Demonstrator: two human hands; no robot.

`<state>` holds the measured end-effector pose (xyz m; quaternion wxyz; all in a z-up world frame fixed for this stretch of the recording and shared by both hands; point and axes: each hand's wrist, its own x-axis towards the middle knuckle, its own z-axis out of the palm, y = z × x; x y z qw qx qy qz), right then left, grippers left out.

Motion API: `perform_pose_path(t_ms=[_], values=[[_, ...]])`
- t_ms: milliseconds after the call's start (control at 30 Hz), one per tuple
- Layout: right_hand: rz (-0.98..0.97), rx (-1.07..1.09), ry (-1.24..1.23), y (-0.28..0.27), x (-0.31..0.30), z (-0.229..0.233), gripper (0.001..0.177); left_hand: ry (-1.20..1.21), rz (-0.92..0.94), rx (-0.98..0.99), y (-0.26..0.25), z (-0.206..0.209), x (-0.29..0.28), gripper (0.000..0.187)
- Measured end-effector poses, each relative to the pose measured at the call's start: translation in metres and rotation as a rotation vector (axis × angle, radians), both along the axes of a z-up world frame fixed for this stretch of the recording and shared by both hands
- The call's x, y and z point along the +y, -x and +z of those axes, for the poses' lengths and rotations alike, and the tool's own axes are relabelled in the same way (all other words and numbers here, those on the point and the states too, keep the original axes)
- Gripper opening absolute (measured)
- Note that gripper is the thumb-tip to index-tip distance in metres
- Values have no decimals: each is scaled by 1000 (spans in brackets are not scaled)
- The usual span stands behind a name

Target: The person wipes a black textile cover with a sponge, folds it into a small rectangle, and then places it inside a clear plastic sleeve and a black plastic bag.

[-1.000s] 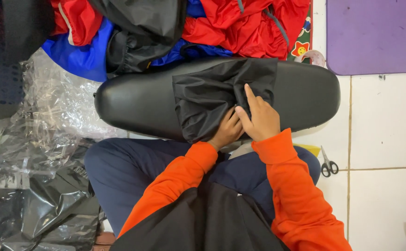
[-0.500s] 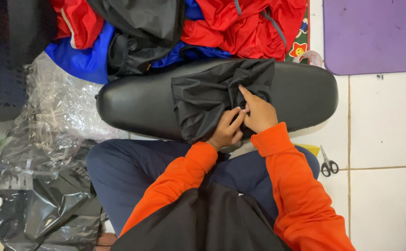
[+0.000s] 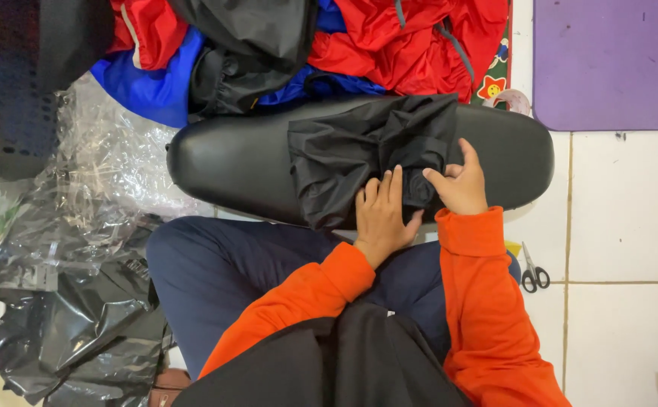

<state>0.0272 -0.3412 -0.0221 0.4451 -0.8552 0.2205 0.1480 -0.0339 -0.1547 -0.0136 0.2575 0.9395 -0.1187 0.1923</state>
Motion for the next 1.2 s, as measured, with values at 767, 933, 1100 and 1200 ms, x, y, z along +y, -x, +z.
perform_pose_path(t_ms=[767, 933, 1100, 1200], values=[[627, -1049, 437, 19, 152, 73, 46, 2245, 611, 437, 23, -97, 42, 58], [845, -991, 447, 16, 178, 33, 49, 2438, 759, 497, 21, -26, 61, 54], [956, -802, 486, 15, 187, 1, 59, 2533, 766, 756, 31, 8, 88, 68], [967, -753, 554, 21, 192, -8, 62, 2240, 775, 968, 52, 60, 103, 87]])
